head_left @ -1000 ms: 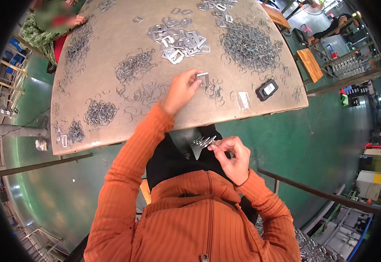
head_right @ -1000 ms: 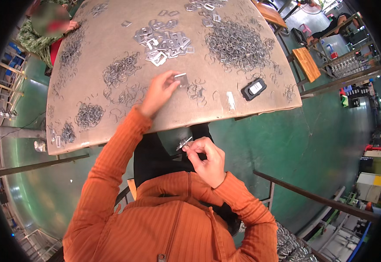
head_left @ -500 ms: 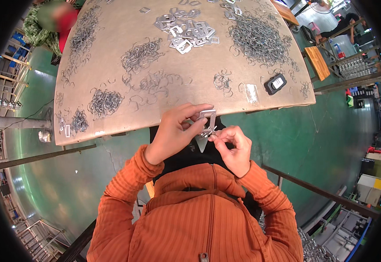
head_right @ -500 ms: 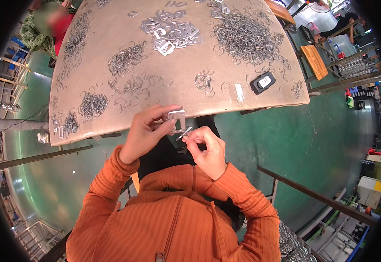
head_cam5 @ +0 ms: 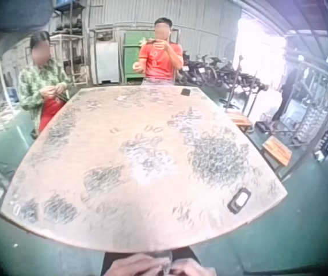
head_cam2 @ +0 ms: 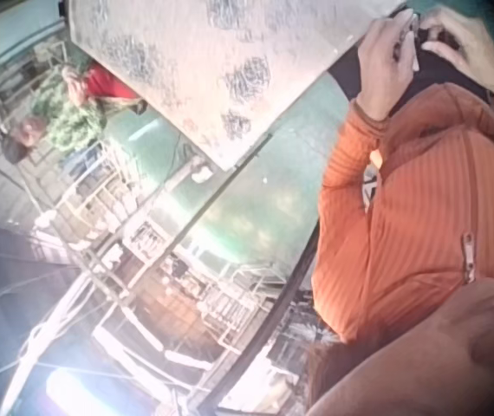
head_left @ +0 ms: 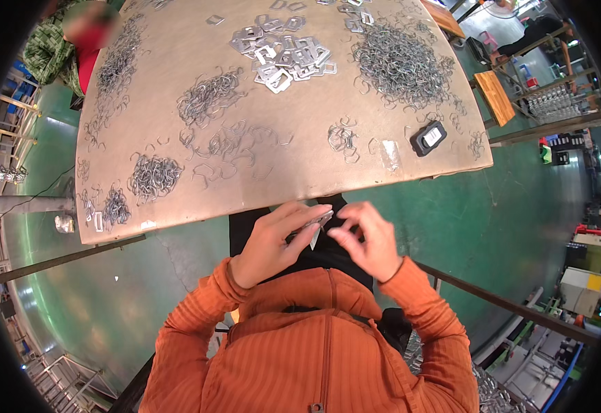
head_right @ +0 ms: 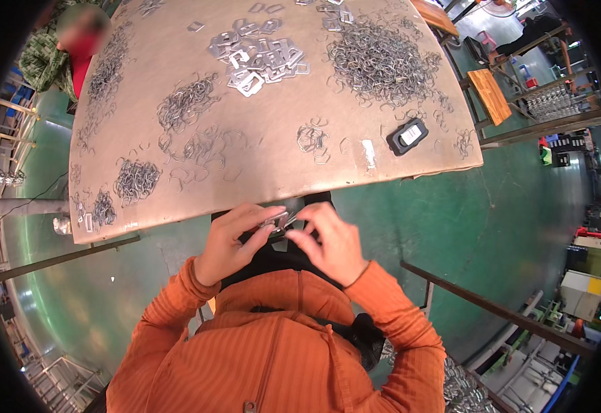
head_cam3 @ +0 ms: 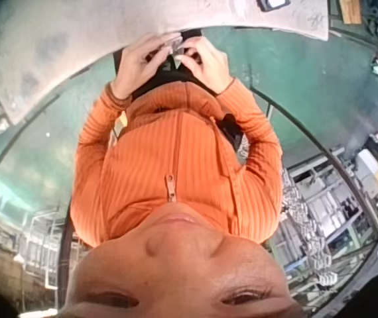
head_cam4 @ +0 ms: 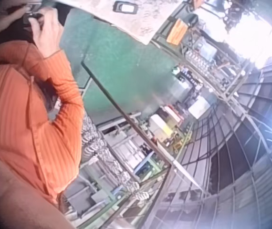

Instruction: The person strings small metal components onto a wire by picking them up from a table, sliding them onto the wire, and then hanging the finished string onto a rack.

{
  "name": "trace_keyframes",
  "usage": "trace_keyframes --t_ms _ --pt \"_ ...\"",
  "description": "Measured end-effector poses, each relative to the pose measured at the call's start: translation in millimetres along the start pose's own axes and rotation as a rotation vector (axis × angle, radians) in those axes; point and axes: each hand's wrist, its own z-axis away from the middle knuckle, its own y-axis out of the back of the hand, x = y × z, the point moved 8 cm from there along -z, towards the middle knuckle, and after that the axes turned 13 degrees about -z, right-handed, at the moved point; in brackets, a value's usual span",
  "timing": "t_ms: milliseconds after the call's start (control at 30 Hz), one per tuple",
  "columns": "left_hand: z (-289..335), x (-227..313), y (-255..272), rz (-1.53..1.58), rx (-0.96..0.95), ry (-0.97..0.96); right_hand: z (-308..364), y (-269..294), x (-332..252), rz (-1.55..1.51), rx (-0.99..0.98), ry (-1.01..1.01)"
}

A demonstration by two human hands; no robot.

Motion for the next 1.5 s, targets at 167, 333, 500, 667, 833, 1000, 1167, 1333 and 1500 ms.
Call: trace_keyframes --t_ms 167,333,500,667,833,1000,1167,1333,1500 --pt "0.2 2.4 -9.1 0.033 -0.041 0.001 -78.6 55.4 70.2 0.137 0.070 -0.032" --pt "-3.8 8.8 -16.7 0.029 -0.033 -0.051 -153.7 55.2 129.3 0.243 -0.138 -0.121" --pt "-1.0 7.0 -19.3 0.035 -0.028 -0.041 -171.7 42.0 142.4 0.404 -0.283 -0.016" --pt "3.2 3.4 -19.4 0.031 -0.007 -0.038 -171.6 55.5 146.4 0.342 -0.254 -0.081" --pt "6.4 2.8 -22.7 0.053 -0.029 0.006 -174.0 43.6 150.5 0.438 -0.330 -0.054" --pt "7.3 3.4 -23.0 0.031 -0.001 -0.020 -175.8 54.2 157.5 0.421 -0.253 0.023" --pt "8.5 2.4 -24.3 0.031 -0.005 -0.005 -175.4 71.1 167.3 0.308 -0.185 -0.162" --pt "9.2 -1.7 -25.0 0.048 0.007 0.014 -180.0 37.7 147.7 0.610 -0.217 -0.236" --pt "7.2 -2.6 -24.7 0.039 0.041 0.002 -181.0 55.8 163.4 0.244 -0.148 -0.200"
